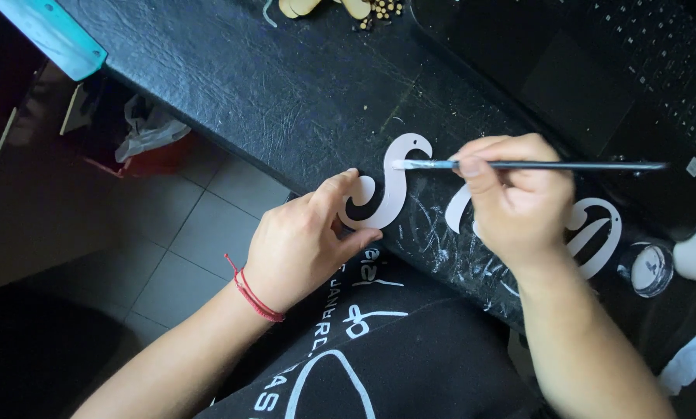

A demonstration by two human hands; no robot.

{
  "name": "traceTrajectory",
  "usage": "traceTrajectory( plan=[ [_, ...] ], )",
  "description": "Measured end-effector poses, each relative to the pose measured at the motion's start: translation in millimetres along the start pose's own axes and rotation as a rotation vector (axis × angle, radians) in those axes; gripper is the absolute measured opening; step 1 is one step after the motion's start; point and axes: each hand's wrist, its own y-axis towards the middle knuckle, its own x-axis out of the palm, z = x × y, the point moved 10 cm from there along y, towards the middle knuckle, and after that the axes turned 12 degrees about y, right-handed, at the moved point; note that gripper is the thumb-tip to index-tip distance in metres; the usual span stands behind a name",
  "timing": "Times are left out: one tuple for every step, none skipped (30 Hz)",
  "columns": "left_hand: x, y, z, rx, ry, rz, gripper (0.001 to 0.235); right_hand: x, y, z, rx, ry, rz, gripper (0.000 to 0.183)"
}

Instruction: Painting decorative wooden letters with white paint using a small brush at a workspace.

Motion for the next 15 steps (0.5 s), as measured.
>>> traceTrajectory(
  plan=[
    [0.3,0.4,0.3,0.006,0.002,0.004,0.075,5.3,0.9,-1.0,-0.005,-0.059,-0.042,0.009],
    [-0.2,0.5,1.5,0.009,0.002,0.003,0.075,4.7,1.0,0.4,-0.004,-0.061,-0.039,0.009],
    [0.5,1.0,0.4,-0.009,-0.003,-0.012,0.075,4.0,2.0,0.3,-0.023,-0.112,-0.033,0.010],
    [1.1,1.3,-0.8,-0.028,-0.008,-0.028,0.075,3.4,3.1,-0.1,-0.041,-0.162,-0.028,0.010],
    [0.6,1.2,-1.0,-0.028,-0.007,-0.027,0.075,2.7,2.8,3.8,-0.042,-0.162,-0.028,0.010],
    [-1.2,1.1,0.1,-0.016,-0.012,-0.014,0.074,-1.6,2.5,6.3,-0.054,-0.140,0.008,0.012],
    [-2.6,0.8,1.9,-0.002,-0.018,-0.003,0.073,-6.7,1.4,8.4,-0.063,-0.121,0.044,0.013],
    [-2.4,-0.8,2.6,-0.001,-0.018,-0.003,0.073,-8.0,-0.1,3.8,-0.063,-0.122,0.046,0.013],
    [-3.2,-0.8,2.2,-0.007,-0.026,0.007,0.071,-14.1,0.0,-0.3,-0.063,-0.103,0.090,0.013],
    [-4.4,-0.8,1.8,-0.014,-0.034,0.017,0.068,-20.0,0.1,-4.4,-0.062,-0.084,0.134,0.013],
    [-6.7,-0.6,2.0,-0.015,-0.031,0.022,0.068,-23.9,-1.4,-10.2,-0.069,-0.082,0.133,0.013],
    [-3.7,-0.6,-2.9,-0.069,-0.055,-0.023,0.068,-32.8,-3.8,-16.2,-0.078,-0.082,0.182,0.013],
    [0.5,-1.5,-6.9,-0.121,-0.081,-0.072,0.067,-42.3,-7.9,-22.4,-0.082,-0.084,0.233,0.013],
    [-3.0,-1.7,-5.1,-0.120,-0.080,-0.070,0.067,-46.7,-10.3,-27.5,-0.085,-0.084,0.234,0.013],
    [-0.6,-2.5,-8.0,-0.167,-0.103,-0.124,0.066,-49.9,-12.1,-34.1,-0.109,-0.086,0.225,0.019]
  ],
)
